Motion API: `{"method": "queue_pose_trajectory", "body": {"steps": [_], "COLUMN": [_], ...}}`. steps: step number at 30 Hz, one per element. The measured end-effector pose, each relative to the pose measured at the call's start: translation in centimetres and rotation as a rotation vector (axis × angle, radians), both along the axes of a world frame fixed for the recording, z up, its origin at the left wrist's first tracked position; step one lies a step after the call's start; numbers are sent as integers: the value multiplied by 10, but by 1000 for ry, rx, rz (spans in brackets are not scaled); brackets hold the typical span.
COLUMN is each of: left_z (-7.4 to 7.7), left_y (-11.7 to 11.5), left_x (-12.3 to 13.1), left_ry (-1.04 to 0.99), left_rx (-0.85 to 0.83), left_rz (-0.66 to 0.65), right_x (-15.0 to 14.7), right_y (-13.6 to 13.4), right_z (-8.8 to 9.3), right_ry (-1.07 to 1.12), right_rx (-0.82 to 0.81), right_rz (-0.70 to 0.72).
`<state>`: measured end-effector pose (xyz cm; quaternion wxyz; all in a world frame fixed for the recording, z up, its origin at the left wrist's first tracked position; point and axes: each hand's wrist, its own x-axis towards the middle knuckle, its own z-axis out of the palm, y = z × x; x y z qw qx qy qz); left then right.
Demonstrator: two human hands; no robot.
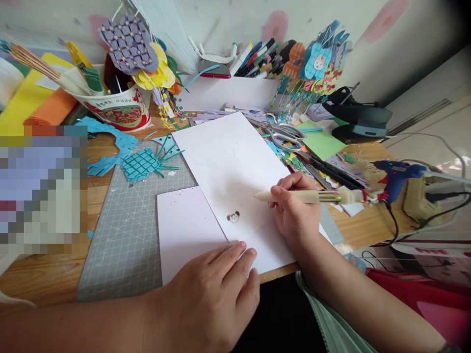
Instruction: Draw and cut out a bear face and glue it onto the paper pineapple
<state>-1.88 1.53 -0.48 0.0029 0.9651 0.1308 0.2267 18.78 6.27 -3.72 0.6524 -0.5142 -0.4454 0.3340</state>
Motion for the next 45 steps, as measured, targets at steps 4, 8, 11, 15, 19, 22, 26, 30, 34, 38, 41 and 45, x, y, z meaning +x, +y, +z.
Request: {"method": "queue_pose_trajectory", "body": {"steps": [4, 8, 11, 15, 19, 22, 26, 30, 34, 38, 41, 45], "left_z": [-4, -7, -7, -6, -8, -11, -12, -11, -11, -13, -13, -12], "left_y": [0, -1, -1, -2, -2, -2, -2, -2, -3, -3, -4, -4], "left_x": [-1, -1, 1, 0, 0, 1, 1, 0, 0, 0, -1, -1], "left_ry": [43, 55, 66, 87, 93, 80, 75, 80, 81, 75, 77, 81], "left_rx": [3, 14, 32, 41, 28, 28, 48, 36, 30, 39, 42, 31], "left_rz": [28, 32, 32, 32, 31, 19, 19, 17, 22, 20, 19, 22], "right_x": [-2, -5, -8, -10, -11, -12, -13, -14, -12, -12, -12, -12], "right_y": [-4, -7, -5, -2, -2, -2, -2, -2, -2, -2, -1, -2], "right_z": [2, 7, 10, 10, 10, 11, 11, 11, 10, 11, 12, 11], "right_ry": [-159, -276, -319, -378, -432, -466, -485, -503, -496, -498, -511, -492], "right_rx": [-58, -83, -101, -107, -82, -80, -94, -75, -89, -96, -100, -100], "right_rz": [116, 189, 240, 276, 272, 263, 256, 257, 249, 246, 255, 252]}}
